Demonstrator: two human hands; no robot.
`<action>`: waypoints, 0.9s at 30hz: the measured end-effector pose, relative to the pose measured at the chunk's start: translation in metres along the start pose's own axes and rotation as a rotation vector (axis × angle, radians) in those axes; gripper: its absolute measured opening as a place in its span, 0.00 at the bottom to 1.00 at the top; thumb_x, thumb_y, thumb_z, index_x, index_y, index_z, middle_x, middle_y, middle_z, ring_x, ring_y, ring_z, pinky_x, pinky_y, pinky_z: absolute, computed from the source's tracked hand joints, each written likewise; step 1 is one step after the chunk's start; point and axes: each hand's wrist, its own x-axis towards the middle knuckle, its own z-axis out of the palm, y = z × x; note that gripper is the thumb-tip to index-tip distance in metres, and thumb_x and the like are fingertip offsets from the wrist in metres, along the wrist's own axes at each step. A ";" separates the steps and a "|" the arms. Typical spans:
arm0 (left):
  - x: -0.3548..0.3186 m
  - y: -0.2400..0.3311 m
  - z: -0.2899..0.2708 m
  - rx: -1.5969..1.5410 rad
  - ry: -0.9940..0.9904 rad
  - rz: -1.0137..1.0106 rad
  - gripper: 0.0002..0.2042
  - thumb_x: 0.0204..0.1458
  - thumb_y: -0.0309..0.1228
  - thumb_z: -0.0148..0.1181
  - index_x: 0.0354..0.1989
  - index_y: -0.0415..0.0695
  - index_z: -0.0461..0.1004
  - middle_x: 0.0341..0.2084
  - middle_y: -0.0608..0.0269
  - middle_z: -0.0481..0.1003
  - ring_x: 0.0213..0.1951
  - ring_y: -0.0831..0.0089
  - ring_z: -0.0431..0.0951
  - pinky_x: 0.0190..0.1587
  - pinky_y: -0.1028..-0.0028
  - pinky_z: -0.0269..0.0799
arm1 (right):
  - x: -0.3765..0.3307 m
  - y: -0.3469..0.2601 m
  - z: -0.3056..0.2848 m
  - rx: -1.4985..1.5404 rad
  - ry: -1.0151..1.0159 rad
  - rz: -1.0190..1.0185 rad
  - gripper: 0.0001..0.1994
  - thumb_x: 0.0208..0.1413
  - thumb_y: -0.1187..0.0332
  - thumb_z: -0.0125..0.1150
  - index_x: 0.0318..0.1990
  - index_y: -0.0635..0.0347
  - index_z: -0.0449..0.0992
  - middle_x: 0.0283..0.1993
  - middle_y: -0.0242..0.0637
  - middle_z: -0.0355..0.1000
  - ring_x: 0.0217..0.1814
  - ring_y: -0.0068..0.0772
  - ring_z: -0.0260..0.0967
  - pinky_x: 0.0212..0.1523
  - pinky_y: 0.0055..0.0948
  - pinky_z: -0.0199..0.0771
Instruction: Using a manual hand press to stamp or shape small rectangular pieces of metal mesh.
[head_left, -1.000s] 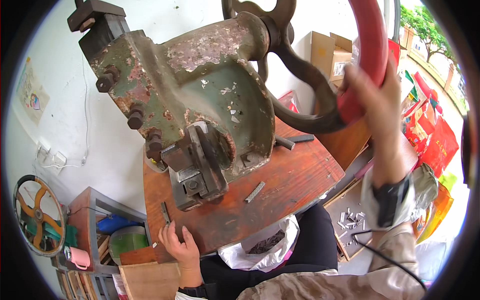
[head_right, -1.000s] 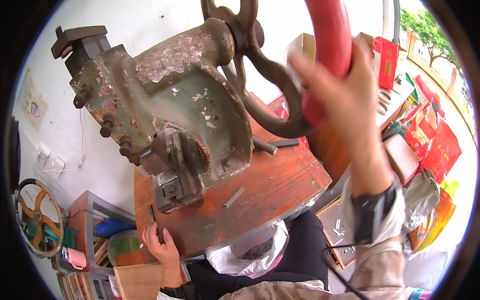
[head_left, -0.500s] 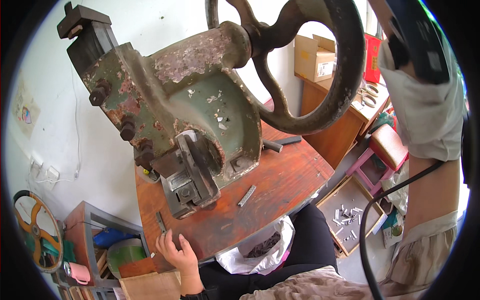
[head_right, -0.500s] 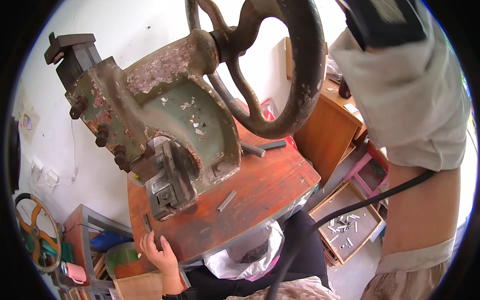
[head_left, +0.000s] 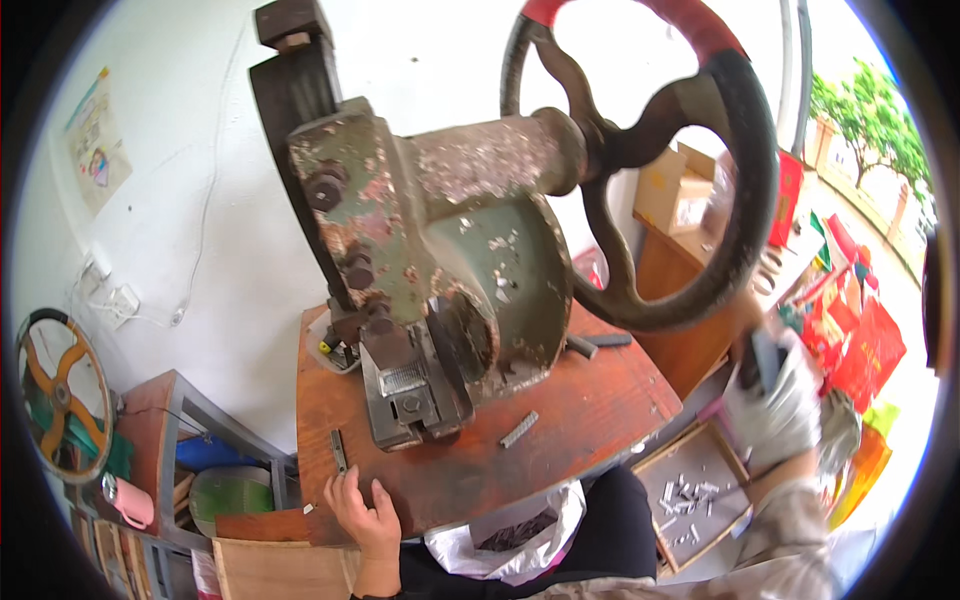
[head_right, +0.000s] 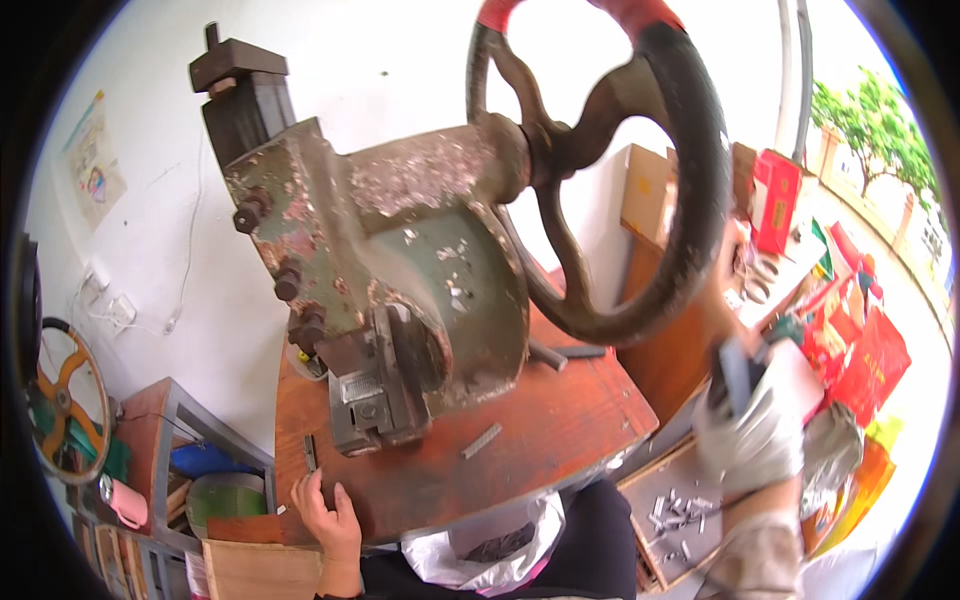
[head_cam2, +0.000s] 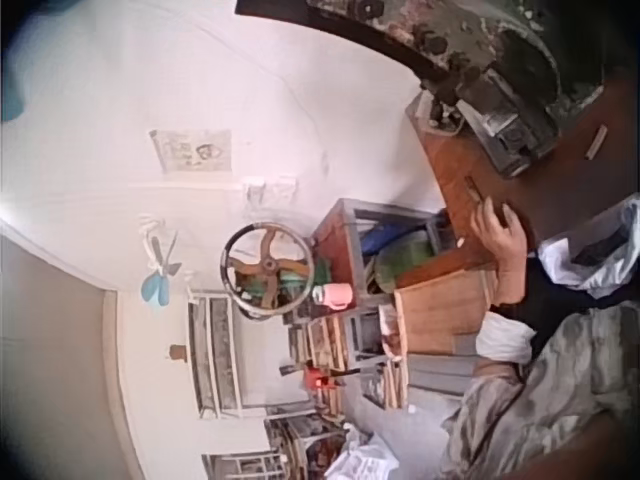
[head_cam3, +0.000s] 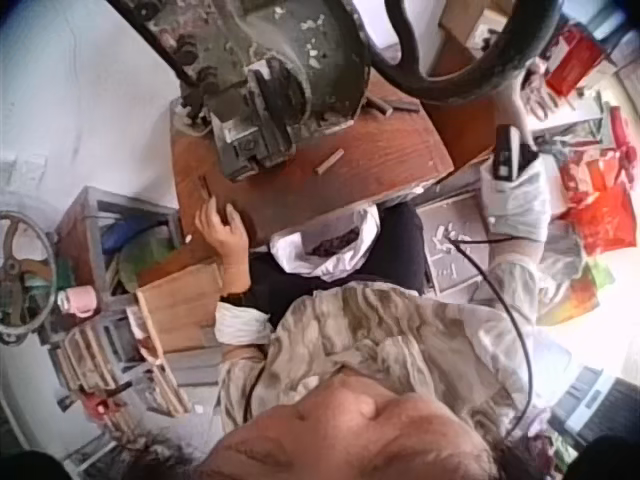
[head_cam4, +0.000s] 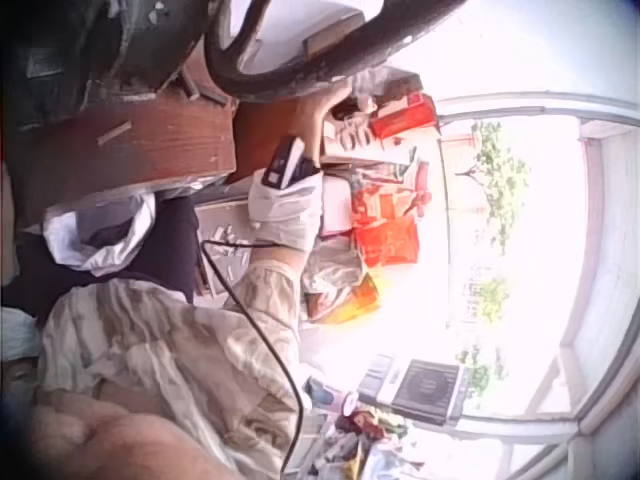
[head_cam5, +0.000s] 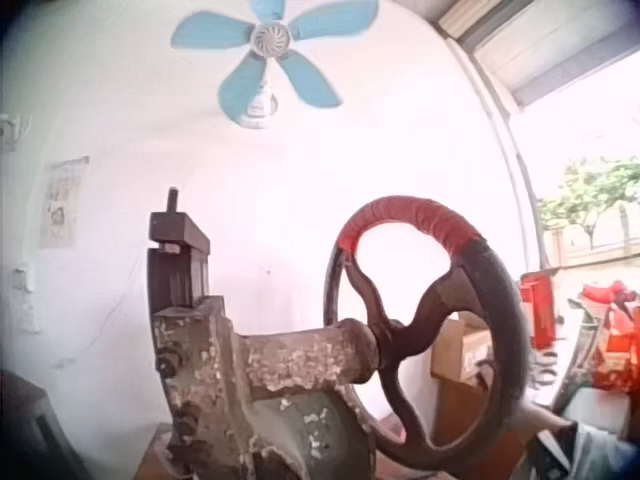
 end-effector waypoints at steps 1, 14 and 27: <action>0.001 0.000 0.002 -0.005 0.025 -0.012 0.16 0.46 0.26 0.56 0.43 0.33 0.68 0.39 0.45 0.69 0.46 0.44 0.65 0.52 0.51 0.60 | -0.025 0.054 -0.005 -0.275 -0.192 0.018 0.15 0.59 0.65 0.48 0.47 0.65 0.72 0.44 0.41 0.73 0.47 0.34 0.69 0.49 0.32 0.68; -0.003 0.008 -0.008 0.168 -0.293 -0.029 0.17 0.48 0.31 0.58 0.46 0.38 0.70 0.44 0.46 0.69 0.50 0.45 0.65 0.55 0.52 0.59 | -0.092 0.123 0.073 -0.710 -1.036 -0.131 0.20 0.48 0.65 0.62 0.49 0.59 0.70 0.40 0.41 0.69 0.40 0.40 0.67 0.40 0.37 0.69; 0.024 0.011 0.001 0.115 -0.237 -0.087 0.17 0.49 0.29 0.57 0.47 0.37 0.69 0.45 0.42 0.69 0.51 0.42 0.65 0.55 0.50 0.59 | -0.054 -0.009 -0.086 0.196 0.017 0.869 0.12 0.58 0.57 0.56 0.42 0.54 0.70 0.20 0.25 0.62 0.16 0.19 0.58 0.16 0.17 0.57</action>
